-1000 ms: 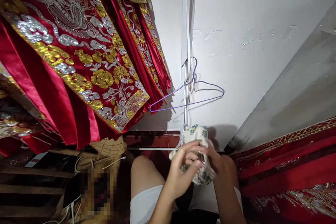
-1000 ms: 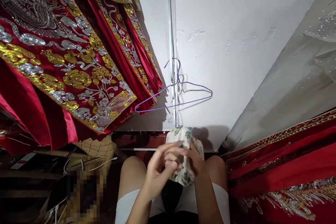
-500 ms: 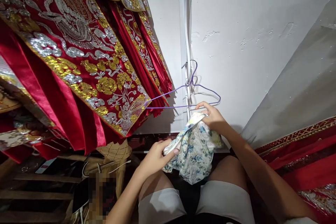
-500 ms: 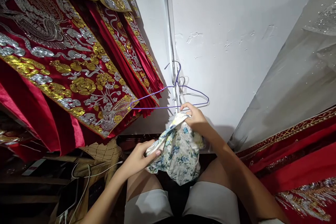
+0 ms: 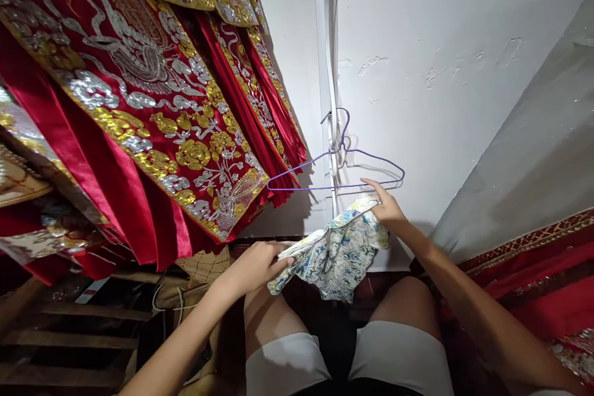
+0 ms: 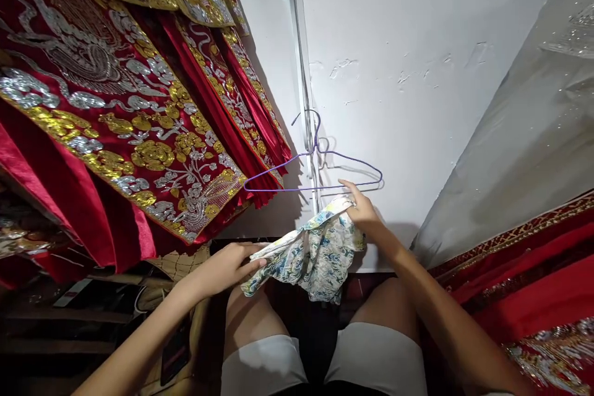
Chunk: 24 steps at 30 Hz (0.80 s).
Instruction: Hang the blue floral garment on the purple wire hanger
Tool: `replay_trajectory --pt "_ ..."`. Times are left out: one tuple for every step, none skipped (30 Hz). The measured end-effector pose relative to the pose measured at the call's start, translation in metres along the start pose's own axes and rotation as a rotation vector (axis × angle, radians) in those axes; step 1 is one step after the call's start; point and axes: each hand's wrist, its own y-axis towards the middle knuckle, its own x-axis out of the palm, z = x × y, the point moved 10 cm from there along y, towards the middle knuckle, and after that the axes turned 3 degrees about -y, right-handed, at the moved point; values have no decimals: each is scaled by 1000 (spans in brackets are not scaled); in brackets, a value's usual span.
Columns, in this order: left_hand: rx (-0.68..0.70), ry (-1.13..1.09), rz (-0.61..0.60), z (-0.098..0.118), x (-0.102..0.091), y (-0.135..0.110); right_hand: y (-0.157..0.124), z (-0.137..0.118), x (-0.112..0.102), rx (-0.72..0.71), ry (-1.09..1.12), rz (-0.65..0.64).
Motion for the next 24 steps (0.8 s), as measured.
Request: replay_trajectory --pt "29 -17 72 -2 -7 1 1 -4 3 -20 -1 6" --pt "55 -18 134 -4 -13 1 3 -8 7 -31 -6 6" --pt "71 -1 174 -7 -18 1 6 -10 11 -29 -11 3" --pt "70 35 184 -10 -21 1 9 -10 14 -20 -15 -2" --pt "48 84 164 -14 -23 2 12 -10 16 -10 -21 -6" --pt "7 145 121 -20 -23 2 14 -11 17 -7 -28 -8" --pt "-50 211 68 -26 -23 2 14 -11 16 -12 -42 -11" --pt "-115 272 22 -33 -24 1 13 -12 14 -18 -65 -21" --pt "-182 330 -18 -39 -26 0 10 -12 13 -20 -98 -43" --pt "-244 384 -52 -44 -28 -1 6 -12 11 -18 -137 -73" --pt "-296 435 -78 -48 -30 -2 0 -12 8 -13 -176 -101" --pt "-335 484 -97 -49 -32 -2 -7 -12 5 -6 -211 -121" --pt "-356 526 -105 -49 -33 -1 -14 -13 -1 1 -238 -130" --pt "-356 558 -100 -45 -35 1 -21 -15 -8 2 -254 -130" --pt "-335 572 -73 -39 -37 5 -28 -19 -15 -4 -261 -126" --pt "-296 563 -20 -29 -40 9 -34 -23 -23 -15 -266 -115" --pt "-251 538 39 -20 -44 14 -39 -28 -31 -26 -275 -102" --pt "-208 500 95 -10 -48 18 -43 -33 -39 -36 -291 -91" --pt "-172 455 141 -2 -52 22 -47 -37 -46 -42 -315 -80" --pt "-147 413 175 5 -56 27 -49 -40 -52 -43 -343 -68" --pt "-131 381 197 10 -60 32 -51 -43 -57 -44 -368 -57" --pt "-121 363 211 14 -63 37 -52 -46 -60 -49 -384 -50" --pt "-113 357 228 18 -67 43 -53 -49 -60 -60 -388 -47" --pt "-97 361 255 23 -71 50 -54 -52 -59 -75 -379 -44"
